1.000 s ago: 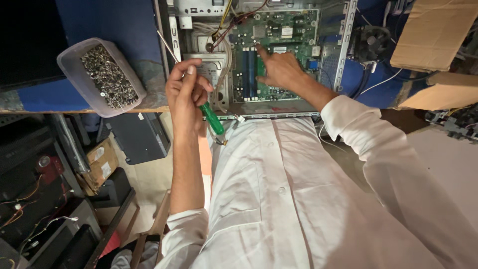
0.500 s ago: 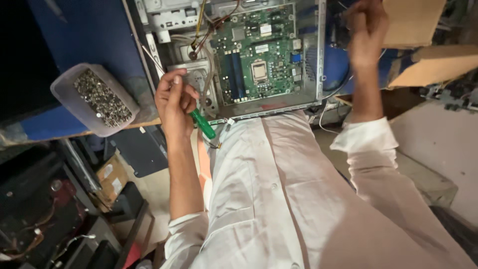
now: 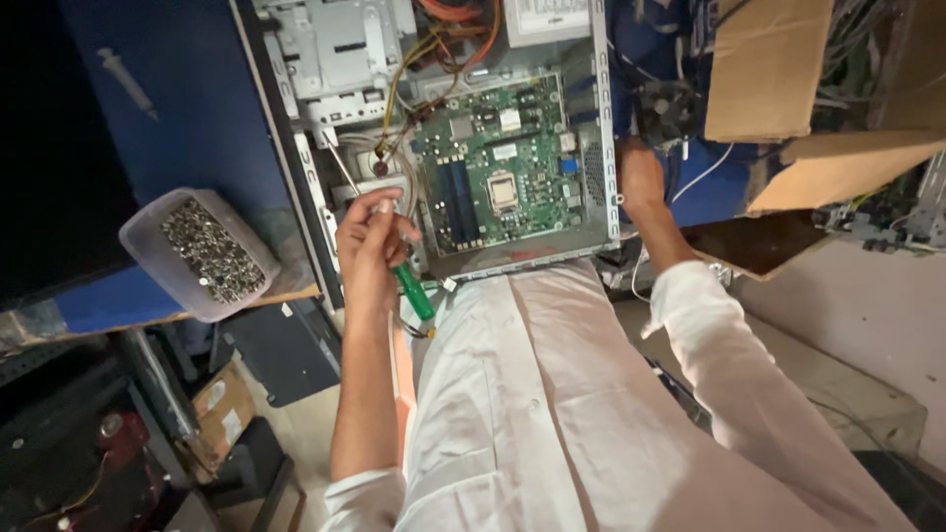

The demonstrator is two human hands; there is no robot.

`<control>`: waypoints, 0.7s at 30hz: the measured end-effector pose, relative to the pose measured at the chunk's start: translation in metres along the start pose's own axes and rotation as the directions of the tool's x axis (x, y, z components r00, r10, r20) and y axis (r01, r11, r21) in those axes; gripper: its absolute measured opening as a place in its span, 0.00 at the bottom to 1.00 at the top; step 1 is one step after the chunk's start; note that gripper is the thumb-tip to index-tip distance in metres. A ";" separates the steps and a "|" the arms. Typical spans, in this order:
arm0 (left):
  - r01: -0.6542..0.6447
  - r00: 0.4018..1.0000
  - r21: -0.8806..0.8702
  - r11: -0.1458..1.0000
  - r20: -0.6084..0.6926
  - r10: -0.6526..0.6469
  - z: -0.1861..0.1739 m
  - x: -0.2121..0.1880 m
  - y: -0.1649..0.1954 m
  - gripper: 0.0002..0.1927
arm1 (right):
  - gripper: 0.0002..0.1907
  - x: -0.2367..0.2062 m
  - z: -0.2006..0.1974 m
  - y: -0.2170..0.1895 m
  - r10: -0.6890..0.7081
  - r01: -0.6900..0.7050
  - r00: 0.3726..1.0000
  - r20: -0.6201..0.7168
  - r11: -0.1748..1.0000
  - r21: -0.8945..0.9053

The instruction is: The person uses a screwdriver to remove screws securing a motherboard inside a desktop computer case. They then disconnect cables and lift the motherboard out of the case.

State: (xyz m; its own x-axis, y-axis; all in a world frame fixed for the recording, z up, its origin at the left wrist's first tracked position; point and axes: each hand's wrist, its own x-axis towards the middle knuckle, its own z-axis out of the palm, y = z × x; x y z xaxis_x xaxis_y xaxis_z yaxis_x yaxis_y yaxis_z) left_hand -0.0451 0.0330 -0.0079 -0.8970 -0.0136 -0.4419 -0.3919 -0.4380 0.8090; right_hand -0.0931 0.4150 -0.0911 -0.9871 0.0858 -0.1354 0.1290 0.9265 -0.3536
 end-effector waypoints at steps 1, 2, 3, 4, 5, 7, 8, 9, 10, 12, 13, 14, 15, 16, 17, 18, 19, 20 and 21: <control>0.016 1.000 0.000 1.000 0.000 -0.016 0.001 -0.001 -0.002 0.12 | 0.08 -0.002 0.001 0.001 0.001 -0.001 1.000 0.000 1.000 -0.018; 0.036 0.999 0.002 0.999 -0.001 -0.036 0.002 -0.001 -0.004 0.12 | 0.08 -0.005 0.004 0.002 -0.015 0.015 1.000 0.009 1.000 -0.020; 0.050 0.999 0.012 0.999 0.009 -0.051 0.003 -0.002 -0.005 0.12 | 0.07 -0.006 0.005 0.005 -0.033 0.033 0.999 0.017 0.999 -0.021; 0.056 0.998 0.019 0.998 0.020 -0.057 0.006 -0.002 -0.006 0.11 | 0.07 -0.007 0.007 0.008 -0.058 0.059 0.998 0.018 0.998 -0.024; 0.055 0.998 0.026 0.998 0.031 -0.056 0.007 -0.002 -0.007 0.11 | 0.08 -0.009 0.009 0.010 -0.062 0.062 0.998 -0.001 0.998 -0.019; 0.041 0.997 0.071 0.997 0.055 -0.045 0.011 -0.002 -0.006 0.12 | 0.10 -0.011 0.010 0.014 -0.074 0.074 0.996 -0.043 0.997 -0.009; 0.030 0.997 0.093 0.995 0.070 -0.037 0.013 -0.001 -0.005 0.12 | 0.11 -0.010 0.009 0.013 -0.067 0.072 0.995 -0.077 0.995 0.070; 0.030 0.997 0.098 0.995 0.066 -0.037 0.014 0.000 -0.004 0.12 | 0.12 -0.013 0.009 0.013 -0.054 0.070 0.992 -0.111 0.987 0.148; 0.032 0.997 0.099 0.995 0.064 -0.038 0.016 0.001 -0.003 0.12 | 0.13 -0.017 0.008 0.015 -0.039 0.070 0.989 -0.141 0.973 0.220; 0.016 0.999 0.117 0.993 0.046 -0.022 0.019 0.003 -0.001 0.12 | 0.12 -0.018 -0.001 0.010 0.111 -0.023 0.977 -0.182 0.903 0.429; 0.005 1.000 0.133 0.991 0.030 -0.009 0.021 0.005 0.000 0.12 | 0.11 -0.023 -0.007 0.006 0.191 -0.067 0.964 -0.184 0.847 0.528; -0.005 1.000 0.148 0.989 0.017 0.003 0.023 0.005 0.000 0.12 | 0.09 -0.028 -0.017 0.002 0.165 -0.011 0.962 -0.216 0.819 0.574; -0.033 0.999 0.120 0.992 0.036 0.029 0.028 0.007 0.000 0.12 | 0.07 -0.034 -0.028 -0.002 0.140 0.046 0.958 -0.251 0.786 0.617; -0.060 0.997 0.094 0.994 0.055 0.055 0.034 0.009 -0.001 0.12 | 0.05 -0.040 -0.037 -0.009 0.119 0.105 0.950 -0.287 0.747 0.656; -0.086 0.994 0.066 0.994 0.073 0.082 0.041 0.010 -0.001 0.12 | 0.05 -0.046 -0.043 -0.019 0.057 0.136 0.968 -0.244 0.698 0.703; -0.092 0.989 0.067 0.993 0.120 0.084 0.050 0.011 -0.003 0.13 | 0.05 -0.051 -0.049 -0.031 -0.012 0.166 0.978 -0.207 0.644 0.747; -0.101 0.982 0.067 0.993 0.165 0.089 0.063 0.011 -0.006 0.14 | 0.05 -0.055 -0.052 -0.042 -0.086 0.192 0.981 -0.175 0.585 0.788; -0.112 0.973 0.065 0.992 0.210 0.096 0.076 0.011 -0.010 0.15 | 0.10 -0.060 -0.051 -0.057 -0.199 0.220 0.972 -0.128 0.567 0.794; -0.108 0.947 0.051 0.993 0.308 0.087 0.088 0.010 -0.013 0.15 | 0.15 -0.066 -0.049 -0.070 -0.312 0.248 0.947 -0.081 0.546 0.800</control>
State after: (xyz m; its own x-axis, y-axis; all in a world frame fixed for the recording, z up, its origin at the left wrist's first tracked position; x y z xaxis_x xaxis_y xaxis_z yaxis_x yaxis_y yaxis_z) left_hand -0.0674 0.1172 0.0113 -0.9470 0.2261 -0.2283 -0.3025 -0.3877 0.8707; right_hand -0.0414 0.3625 -0.0120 -0.9824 -0.1778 0.0567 -0.0982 0.2342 -0.9672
